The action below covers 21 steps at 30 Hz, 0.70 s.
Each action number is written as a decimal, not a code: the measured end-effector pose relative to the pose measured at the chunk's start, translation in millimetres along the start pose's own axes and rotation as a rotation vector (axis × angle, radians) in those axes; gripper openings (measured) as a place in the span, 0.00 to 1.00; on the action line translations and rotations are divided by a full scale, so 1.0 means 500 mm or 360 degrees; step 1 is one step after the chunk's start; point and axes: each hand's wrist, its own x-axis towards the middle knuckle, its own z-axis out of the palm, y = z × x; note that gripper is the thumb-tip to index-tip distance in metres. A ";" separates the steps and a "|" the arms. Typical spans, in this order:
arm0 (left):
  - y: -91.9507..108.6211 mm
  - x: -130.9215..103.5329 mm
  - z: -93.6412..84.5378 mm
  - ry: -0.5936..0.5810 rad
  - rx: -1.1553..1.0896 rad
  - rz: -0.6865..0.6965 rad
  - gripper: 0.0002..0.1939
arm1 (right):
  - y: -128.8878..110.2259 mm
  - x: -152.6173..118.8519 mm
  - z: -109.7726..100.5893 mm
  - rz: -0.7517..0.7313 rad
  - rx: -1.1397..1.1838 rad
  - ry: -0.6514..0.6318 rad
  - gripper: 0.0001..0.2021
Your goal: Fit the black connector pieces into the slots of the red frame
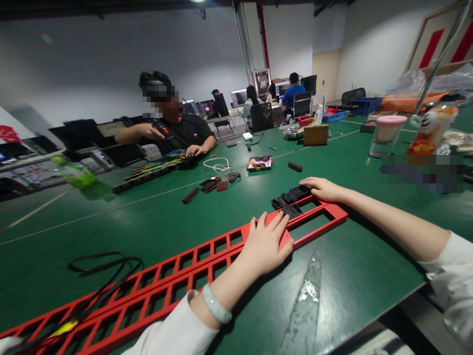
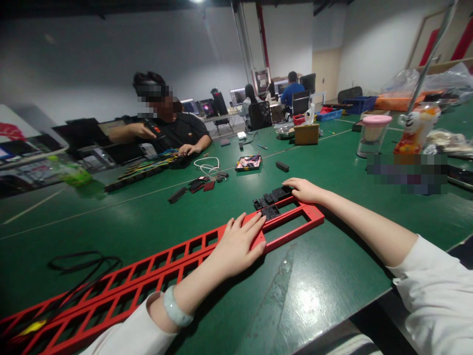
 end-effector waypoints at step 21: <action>0.001 0.001 0.000 -0.0015 0.0001 -0.0014 0.29 | -0.006 -0.001 -0.001 0.0200 -0.0159 0.0056 0.16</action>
